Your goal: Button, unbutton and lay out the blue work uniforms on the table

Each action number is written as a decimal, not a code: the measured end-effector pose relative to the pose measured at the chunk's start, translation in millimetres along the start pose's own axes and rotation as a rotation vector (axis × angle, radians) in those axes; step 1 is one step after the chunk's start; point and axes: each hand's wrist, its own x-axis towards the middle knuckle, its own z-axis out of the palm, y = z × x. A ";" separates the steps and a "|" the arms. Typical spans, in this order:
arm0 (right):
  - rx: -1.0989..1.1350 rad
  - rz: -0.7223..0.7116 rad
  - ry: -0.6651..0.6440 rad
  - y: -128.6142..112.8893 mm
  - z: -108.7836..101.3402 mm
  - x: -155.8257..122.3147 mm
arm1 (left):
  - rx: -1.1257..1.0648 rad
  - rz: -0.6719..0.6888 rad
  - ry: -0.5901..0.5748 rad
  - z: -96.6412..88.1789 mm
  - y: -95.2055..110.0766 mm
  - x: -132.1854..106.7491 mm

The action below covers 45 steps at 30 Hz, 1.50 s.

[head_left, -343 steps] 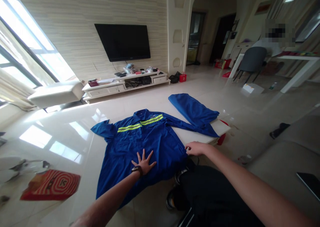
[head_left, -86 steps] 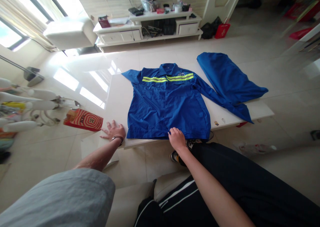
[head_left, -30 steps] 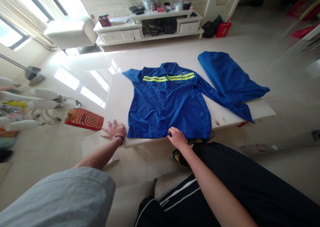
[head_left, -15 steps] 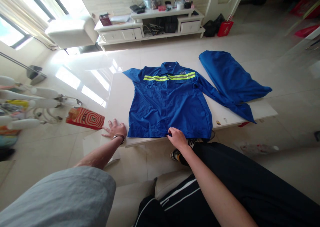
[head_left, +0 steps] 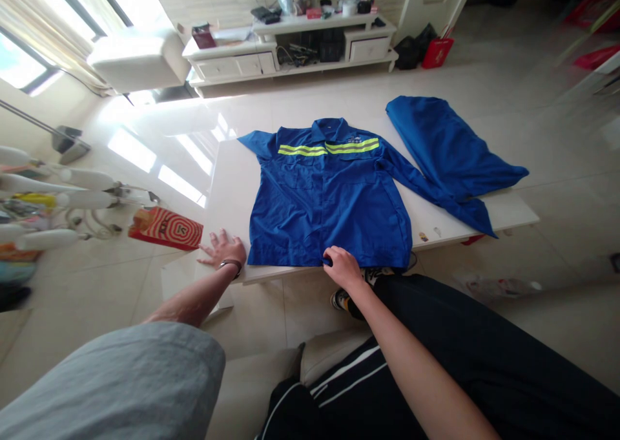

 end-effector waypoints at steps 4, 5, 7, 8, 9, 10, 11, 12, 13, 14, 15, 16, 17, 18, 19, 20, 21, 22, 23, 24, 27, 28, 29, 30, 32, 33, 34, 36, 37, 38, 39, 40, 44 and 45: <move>-0.040 -0.033 -0.019 -0.5 2.2 -0.5 | -0.001 0.000 -0.004 -2.1 1.7 -1.3; -0.047 -0.036 -0.024 -0.8 2.6 -0.8 | -0.001 -0.002 -0.006 -2.1 1.8 -1.3; -0.061 -0.039 -0.036 -1.7 2.8 -1.4 | 0.000 -0.004 -0.007 -1.1 1.4 -0.8; -0.071 -0.042 -0.042 -2.3 2.6 -1.8 | -0.001 -0.005 -0.002 -0.3 1.0 -0.5; -0.083 -0.048 -0.046 -3.0 2.3 -2.3 | -0.002 -0.003 0.002 0.5 0.4 -0.1; -0.096 -0.055 -0.048 -3.7 1.7 -2.9 | -0.004 -0.001 0.008 1.2 -0.1 0.2; -0.110 -0.066 -0.048 -4.4 1.1 -3.5 | -0.006 0.001 0.013 1.8 -0.6 0.4; -0.125 -0.079 -0.048 -5.1 0.4 -4.1 | -0.009 0.002 0.016 2.1 -1.0 0.5; -0.140 -0.092 -0.050 -5.6 -0.3 -4.6 | -0.011 0.002 0.017 2.3 -1.3 0.6; -0.155 -0.102 -0.052 -6.1 -0.9 -4.9 | -0.013 0.001 0.016 2.3 -1.4 0.6; -0.168 -0.110 -0.056 -6.4 -1.3 -5.1 | -0.013 0.001 0.015 2.2 -1.4 0.5; -0.178 -0.114 -0.060 -6.7 -1.6 -5.1 | -0.013 0.001 0.015 2.0 -1.4 0.5; -0.186 -0.113 -0.064 -6.8 -1.6 -5.0 | -0.012 0.001 0.014 2.0 -1.4 0.4; -0.193 -0.109 -0.066 -6.8 -1.5 -4.8 | -0.010 0.001 0.014 2.0 -1.3 0.4; -0.199 -0.104 -0.068 -6.9 -1.3 -4.6 | -0.008 0.002 0.014 2.2 -1.3 0.5; -0.204 -0.101 -0.069 -6.8 -0.9 -4.4 | -0.005 0.002 0.013 2.4 -1.3 0.5; -0.208 -0.099 -0.072 -6.8 -0.5 -4.2 | -0.003 0.002 0.013 2.7 -1.4 0.7; -0.208 -0.098 -0.074 -6.7 -0.2 -4.0 | -0.002 0.001 0.014 3.0 -1.3 0.8; -0.204 -0.098 -0.076 -6.5 0.1 -3.9 | -0.001 0.000 0.015 3.2 -1.3 1.0; -0.194 -0.097 -0.075 -6.3 0.3 -3.9 | -0.002 -0.001 0.016 3.3 -1.1 1.1; -0.159 -0.081 -0.061 -5.4 0.1 -3.9 | -0.003 -0.007 0.015 2.9 -0.4 1.0; -0.151 -0.074 -0.058 -5.0 -0.2 -3.9 | -0.003 -0.009 0.012 2.6 -0.1 0.9; -0.144 -0.068 -0.058 -4.6 -0.6 -3.8 | -0.004 -0.011 0.008 2.3 0.2 0.7; -0.137 -0.062 -0.059 -4.2 -1.0 -3.8 | -0.004 -0.011 0.004 2.1 0.4 0.6; -0.112 -0.045 -0.056 -3.4 -1.4 -3.6 | -0.005 -0.011 -0.001 2.0 0.4 0.6; -0.092 -0.034 -0.051 -2.8 -1.4 -3.5 | -0.005 -0.011 -0.002 2.2 0.3 0.7; -0.066 -0.021 -0.041 -2.2 -1.2 -3.4 | -0.004 -0.010 -0.002 2.4 0.1 0.9; 0.003 0.001 -0.018 -0.4 -0.3 -2.8 | -0.005 -0.008 -0.001 2.8 -0.4 1.3; 0.044 0.010 -0.007 0.8 0.4 -2.4 | -0.006 -0.006 -0.001 2.9 -0.5 1.5; 0.085 0.017 0.003 2.2 1.1 -1.8 | -0.006 -0.004 -0.001 2.8 -0.6 1.5; 0.125 0.025 0.012 3.7 1.8 -1.1 | -0.006 -0.002 -0.002 2.4 -0.5 1.4; 0.160 0.031 0.020 5.4 2.6 -0.4 | -0.004 0.000 -0.005 1.7 -0.3 1.1; 0.263 0.013 0.045 11.7 5.5 1.9 | 0.014 -0.004 -0.019 -2.2 1.9 -0.9; 0.284 -0.003 0.053 13.1 6.3 2.2 | 0.014 -0.008 -0.019 -3.1 2.4 -1.4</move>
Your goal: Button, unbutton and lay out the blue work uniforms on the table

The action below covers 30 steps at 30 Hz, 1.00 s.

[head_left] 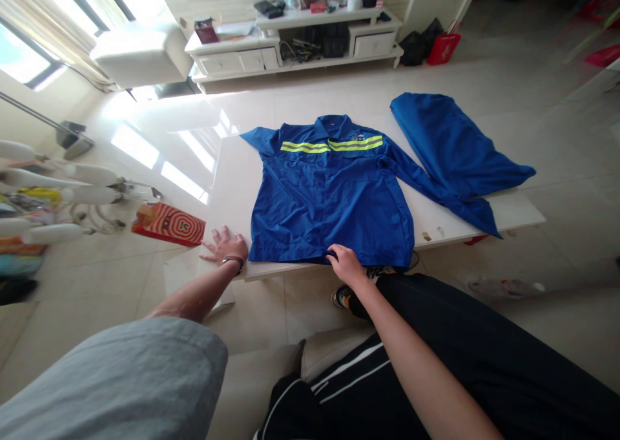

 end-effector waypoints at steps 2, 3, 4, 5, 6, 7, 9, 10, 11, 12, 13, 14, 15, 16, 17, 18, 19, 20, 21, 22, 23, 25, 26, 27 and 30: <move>0.037 -0.028 0.018 2.5 0.9 0.3 | -0.007 -0.004 0.004 -0.9 0.5 -0.6; 0.052 -0.035 0.027 3.5 1.5 0.4 | -0.012 -0.003 0.005 -1.0 0.6 -0.7; 0.065 -0.037 0.036 4.3 2.0 0.6 | -0.016 -0.003 0.005 -0.9 0.4 -0.7; 0.075 -0.034 0.045 4.8 2.5 0.7 | -0.019 -0.001 0.004 -0.7 0.2 -0.5; 0.082 -0.027 0.056 5.2 3.1 0.9 | -0.022 0.000 0.002 -0.4 0.0 -0.3; 0.089 -0.015 0.067 5.4 3.6 1.1 | -0.023 0.000 0.001 -0.1 -0.3 -0.1; 0.106 0.021 0.092 5.8 4.4 1.4 | -0.022 -0.001 -0.001 0.6 -0.8 0.4; 0.117 0.047 0.103 5.9 4.6 1.4 | -0.021 0.000 -0.001 1.0 -1.0 0.6; 0.131 0.074 0.109 6.0 4.6 1.5 | -0.020 0.001 0.002 1.3 -1.1 0.7; 0.148 0.101 0.111 6.2 4.5 1.5 | -0.018 0.001 0.003 1.7 -1.2 0.8; 0.168 0.123 0.109 6.4 4.2 1.4 | -0.017 0.001 0.006 2.0 -1.3 0.7; 0.188 0.137 0.108 6.6 3.7 1.4 | -0.014 0.000 0.009 2.2 -1.4 0.6; 0.209 0.143 0.107 6.8 3.2 1.4 | -0.011 0.000 0.011 2.4 -1.4 0.4; 0.228 0.141 0.108 7.1 2.7 1.3 | -0.007 0.000 0.010 2.5 -1.4 0.2; 0.245 0.133 0.112 7.4 2.2 1.3 | -0.004 0.000 0.009 2.5 -1.4 -0.1; 0.255 0.124 0.116 7.7 1.8 1.2 | -0.005 0.003 0.008 2.6 -1.5 -0.3; 0.261 0.116 0.118 8.2 1.6 1.1 | -0.008 0.005 0.008 2.6 -1.5 -0.4; 0.262 0.112 0.118 8.7 1.5 1.1 | -0.012 0.005 0.009 2.6 -1.5 -0.5; 0.260 0.109 0.115 9.2 1.4 1.0 | -0.016 0.005 0.010 2.6 -1.5 -0.5; 0.254 0.104 0.112 9.8 1.5 0.9 | -0.019 0.004 0.012 2.6 -1.6 -0.4; 0.246 0.096 0.108 10.4 1.5 0.8 | -0.019 0.002 0.013 2.7 -1.6 -0.3; 0.233 0.069 0.101 11.4 1.3 0.6 | -0.015 -0.002 0.011 2.9 -1.5 0.2; 0.227 0.051 0.098 11.7 1.1 0.5 | -0.013 -0.002 0.011 3.0 -1.5 0.4; 0.220 0.033 0.093 11.9 0.9 0.4 | -0.012 -0.003 0.010 3.2 -1.6 0.6; 0.196 -0.011 0.087 10.8 -0.2 0.2 | -0.016 0.000 0.014 4.0 -2.1 1.4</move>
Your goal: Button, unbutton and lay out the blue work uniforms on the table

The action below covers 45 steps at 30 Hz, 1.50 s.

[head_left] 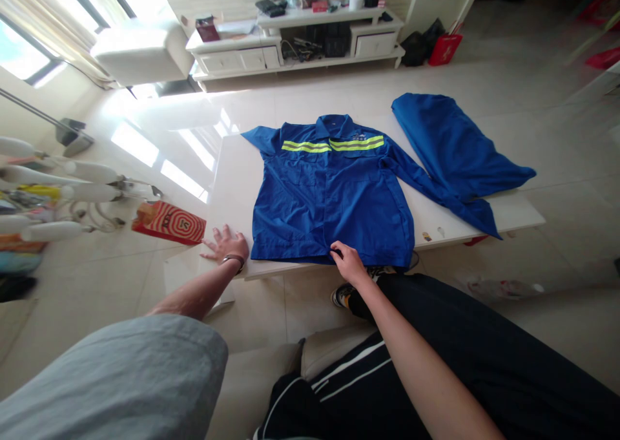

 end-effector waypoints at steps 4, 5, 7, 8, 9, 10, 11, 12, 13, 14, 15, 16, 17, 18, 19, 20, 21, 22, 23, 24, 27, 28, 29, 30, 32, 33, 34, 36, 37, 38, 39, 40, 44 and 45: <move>-0.088 0.002 -0.019 -5.0 -1.4 0.2 | -0.005 0.004 -0.004 0.6 -0.6 0.4; -0.119 0.015 -0.027 -6.7 -1.8 0.4 | -0.003 0.005 -0.004 0.4 -0.6 0.4; -0.170 0.041 -0.035 -10.3 -2.9 1.0 | 0.001 0.008 -0.001 -0.3 -0.2 0.1; -0.184 0.048 -0.034 -12.0 -3.4 1.3 | 0.004 0.008 0.000 -0.7 0.1 -0.1; -0.191 0.051 -0.034 -13.5 -3.7 1.7 | 0.007 0.007 -0.002 -1.2 0.3 -0.3; -0.193 0.052 -0.034 -14.6 -3.9 2.2 | 0.010 0.003 -0.006 -1.6 0.6 -0.5; -0.191 0.053 -0.035 -15.4 -3.9 2.6 | 0.012 -0.001 -0.011 -2.0 0.8 -0.6; -0.189 0.060 -0.033 -15.7 -3.6 3.1 | 0.014 -0.004 -0.016 -2.3 1.0 -0.6; -0.193 0.074 -0.033 -15.6 -2.9 3.5 | 0.015 -0.007 -0.018 -2.5 1.2 -0.6; -0.203 0.095 -0.035 -15.1 -2.1 3.9 | 0.013 -0.009 -0.020 -2.8 1.4 -0.6; -0.219 0.118 -0.044 -14.4 -1.1 4.2 | 0.011 -0.010 -0.020 -3.0 1.6 -0.7; -0.239 0.141 -0.057 -13.6 -0.1 4.4 | 0.009 -0.010 -0.021 -3.2 1.8 -0.8; -0.262 0.158 -0.074 -12.8 0.9 4.5 | 0.006 -0.010 -0.021 -3.5 2.0 -1.0; -0.284 0.167 -0.091 -12.0 1.7 4.5 | 0.005 -0.010 -0.020 -3.8 2.3 -1.3; -0.303 0.169 -0.102 -11.4 2.4 4.4 | 0.002 -0.010 -0.016 -4.1 2.6 -1.6; -0.319 0.167 -0.107 -10.9 2.9 4.3 | 0.000 -0.008 -0.012 -4.3 2.9 -2.0; -0.330 0.164 -0.106 -10.6 3.2 4.2 | -0.002 -0.007 -0.007 -4.5 3.1 -2.3; -0.337 0.162 -0.100 -10.4 3.2 4.2 | -0.003 -0.006 -0.003 -4.6 3.3 -2.6; -0.337 0.159 -0.092 -10.3 3.2 4.2 | -0.004 -0.004 -0.002 -4.6 3.4 -2.8; -0.333 0.156 -0.083 -10.3 3.0 4.4 | -0.004 -0.004 -0.001 -4.6 3.4 -2.9; -0.295 0.136 -0.052 -11.0 1.6 5.4 | -0.003 -0.001 0.003 -4.2 3.2 -2.5; -0.278 0.122 -0.044 -11.6 1.0 5.7 | -0.002 0.000 0.003 -4.0 2.9 -2.3; -0.261 0.106 -0.040 -12.4 0.3 5.9 | -0.003 0.000 0.002 -3.8 2.7 -2.1; -0.246 0.086 -0.041 -13.3 -0.3 5.8 | -0.003 0.002 0.000 -3.6 2.5 -1.9; -0.226 0.045 -0.064 -15.3 -1.1 5.2 | -0.002 0.004 -0.005 -3.1 2.2 -1.6; -0.221 0.027 -0.084 -16.1 -1.2 4.6 | -0.001 0.003 -0.005 -2.9 2.1 -1.6; -0.217 0.013 -0.102 -16.7 -0.9 4.0 | 0.002 0.001 -0.003 -2.6 2.2 -1.5; -0.203 0.000 -0.125 -17.0 0.0 2.8 | 0.006 -0.005 -0.003 -2.2 2.2 -1.2; -0.196 -0.001 -0.125 -16.8 0.4 2.4 | 0.007 -0.007 -0.002 -1.9 2.2 -1.0; -0.194 0.001 -0.117 -16.6 0.6 2.1 | 0.007 -0.009 -0.004 -1.7 2.1 -0.8; -0.199 0.003 -0.109 -16.4 0.6 1.9 | 0.006 -0.009 -0.007 -1.4 1.9 -0.4; -0.213 0.004 -0.104 -16.3 0.4 1.8 | 0.005 -0.008 -0.009 -1.1 1.5 -0.1; -0.297 -0.025 -0.131 -17.6 0.2 0.1 | -0.001 -0.002 -0.001 0.4 -0.1 1.0; -0.312 -0.040 -0.143 -18.1 1.1 -0.9 | -0.001 -0.001 0.002 0.8 -0.4 1.2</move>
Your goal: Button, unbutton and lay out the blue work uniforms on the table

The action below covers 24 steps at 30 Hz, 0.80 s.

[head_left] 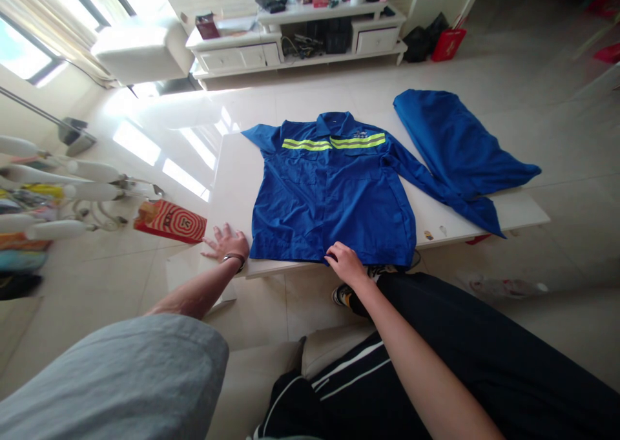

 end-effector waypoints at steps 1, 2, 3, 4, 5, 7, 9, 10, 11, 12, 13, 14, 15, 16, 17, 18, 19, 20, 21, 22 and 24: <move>-0.017 -0.016 -0.008 -0.9 1.4 -1.0 | 0.001 -0.001 0.002 0.5 -0.3 0.2; -0.038 -0.035 -0.014 -1.9 3.3 -2.2 | 0.001 -0.002 0.001 0.9 -0.5 0.4; -0.063 -0.052 -0.018 -2.9 5.5 -3.4 | 0.001 -0.002 0.001 1.3 -0.6 0.6; -0.088 -0.065 -0.018 -3.9 7.5 -4.6 | 0.000 -0.003 0.000 1.7 -0.7 0.9; -0.112 -0.076 -0.016 -4.8 9.3 -5.7 | 0.000 -0.004 0.001 2.0 -0.8 1.1; -0.147 -0.087 -0.014 -6.2 11.2 -7.1 | -0.002 -0.003 0.003 2.2 -0.9 1.3; -0.164 -0.091 -0.021 -7.0 10.7 -7.2 | -0.006 -0.001 0.004 1.9 -0.9 1.1; -0.170 -0.092 -0.028 -7.2 9.9 -6.8 | -0.010 0.000 0.005 1.5 -0.8 1.0; -0.174 -0.090 -0.034 -7.4 8.8 -6.4 | -0.014 0.000 0.004 1.1 -0.7 0.7; -0.177 -0.084 -0.039 -7.5 7.9 -5.9 | -0.016 0.000 0.003 0.6 -0.5 0.5; -0.178 -0.076 -0.041 -7.7 7.2 -5.4 | -0.017 0.000 0.002 0.3 -0.3 0.3; -0.179 -0.067 -0.042 -7.9 6.7 -5.1 | -0.016 -0.001 0.000 0.1 -0.2 0.1; -0.178 -0.059 -0.041 -8.0 6.6 -4.9 | -0.016 -0.001 -0.003 0.0 -0.1 0.0; -0.176 -0.051 -0.039 -8.2 6.8 -4.8 | -0.016 0.000 -0.004 0.2 0.0 -0.1; -0.175 -0.046 -0.038 -8.3 7.1 -4.7 | -0.016 0.000 -0.003 0.5 -0.1 0.0; -0.175 -0.043 -0.038 -8.5 7.5 -4.5 | -0.018 -0.001 0.001 1.0 -0.2 0.0; -0.177 -0.040 -0.039 -8.6 7.9 -4.2 | -0.020 0.000 0.006 1.5 -0.4 0.1; -0.182 -0.038 -0.042 -8.8 8.3 -3.8 | -0.023 0.000 0.013 2.1 -0.6 0.3; -0.189 -0.038 -0.046 -9.0 8.6 -3.4 | -0.026 0.000 0.019 2.6 -0.8 0.5; -0.198 -0.037 -0.050 -9.2 8.9 -2.9 | -0.028 0.001 0.023 3.0 -0.9 0.6; -0.209 -0.036 -0.051 -9.1 9.3 -2.1 | -0.029 0.000 0.022 3.3 -0.9 0.9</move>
